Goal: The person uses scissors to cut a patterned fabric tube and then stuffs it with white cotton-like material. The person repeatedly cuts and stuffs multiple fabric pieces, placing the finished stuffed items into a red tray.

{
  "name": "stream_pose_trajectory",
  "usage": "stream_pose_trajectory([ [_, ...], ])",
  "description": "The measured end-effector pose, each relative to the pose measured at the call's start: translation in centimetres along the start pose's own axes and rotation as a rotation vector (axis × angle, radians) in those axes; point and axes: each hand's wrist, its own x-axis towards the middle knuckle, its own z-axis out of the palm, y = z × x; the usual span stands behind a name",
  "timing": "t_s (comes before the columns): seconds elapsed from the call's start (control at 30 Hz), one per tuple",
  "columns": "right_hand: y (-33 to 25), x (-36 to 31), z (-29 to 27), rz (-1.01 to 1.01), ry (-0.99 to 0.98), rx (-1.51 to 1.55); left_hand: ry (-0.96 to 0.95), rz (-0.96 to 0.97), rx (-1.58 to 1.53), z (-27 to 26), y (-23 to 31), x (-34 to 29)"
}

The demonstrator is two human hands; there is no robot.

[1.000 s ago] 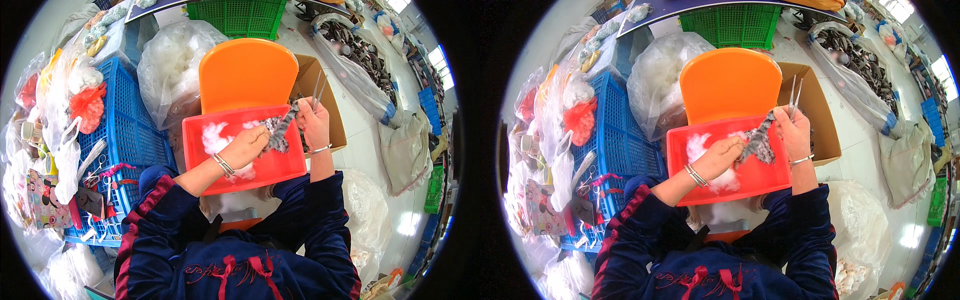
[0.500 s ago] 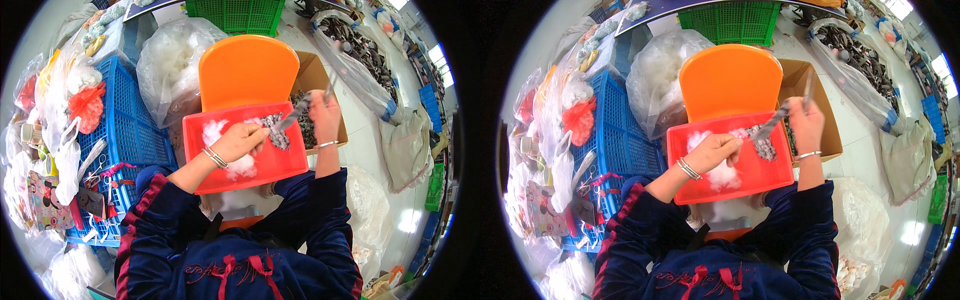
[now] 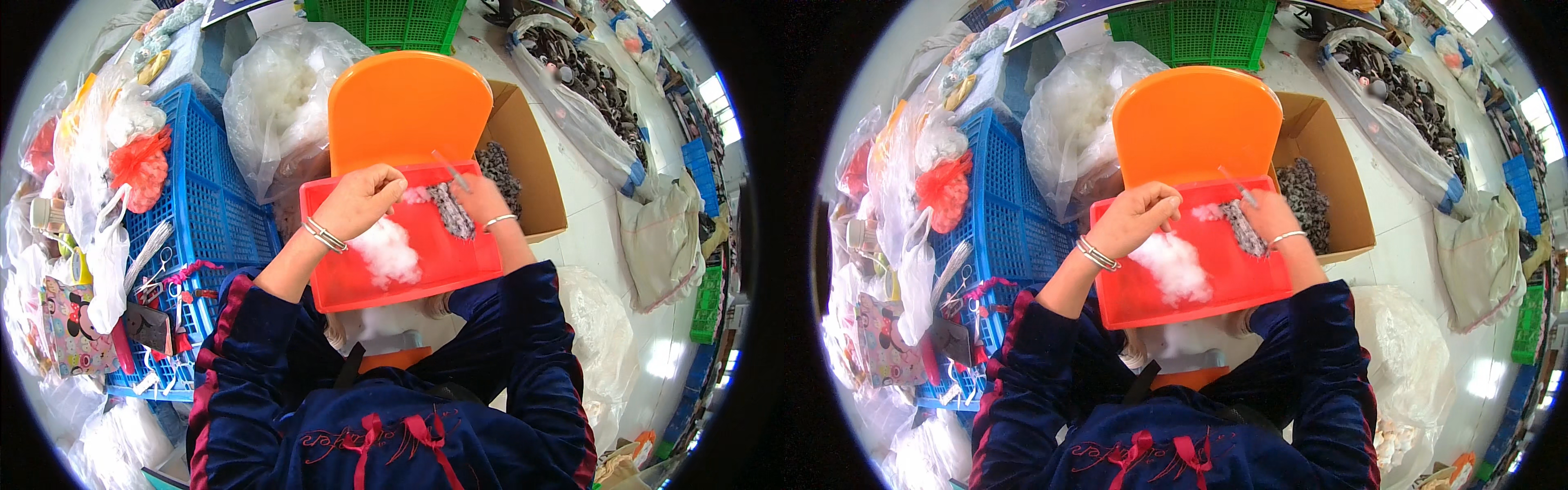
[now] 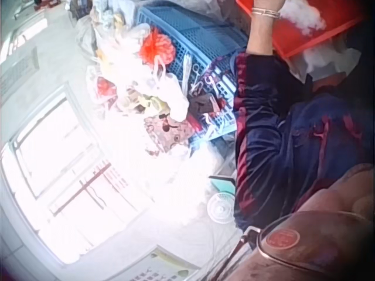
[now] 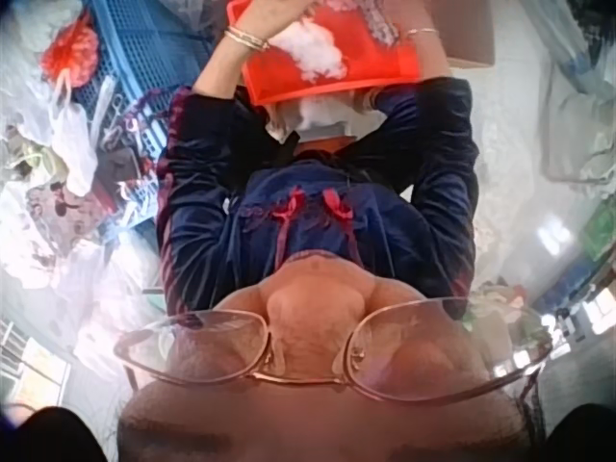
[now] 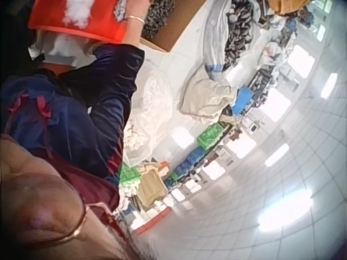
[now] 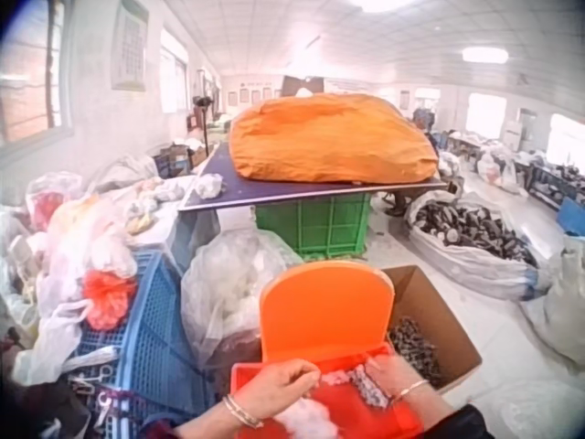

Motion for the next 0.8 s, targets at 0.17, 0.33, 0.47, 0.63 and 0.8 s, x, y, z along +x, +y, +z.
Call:
stream_pose_trajectory([
  [0.17,-0.5,0.8,4.6,0.132,-0.022,-0.327,-0.074,-0.015,0.119,-0.6,-1.1,0.0],
  [0.33,0.7,1.2,4.7,0.083,-0.049,-0.372,-0.07,0.01,0.153,-0.8,-0.9,0.2],
  [0.47,-0.7,0.3,0.9,-0.059,-0.16,-0.004,-0.064,0.019,0.194,-0.8,-0.9,0.1],
  [0.63,-5.9,-2.6,-3.8,0.113,-0.326,0.658,-0.093,0.041,0.267,0.0,-1.7,0.0],
  [0.8,-7.2,-4.1,-4.6,0.037,-0.391,0.799,-0.146,0.009,0.147,1.3,-1.4,0.1],
])
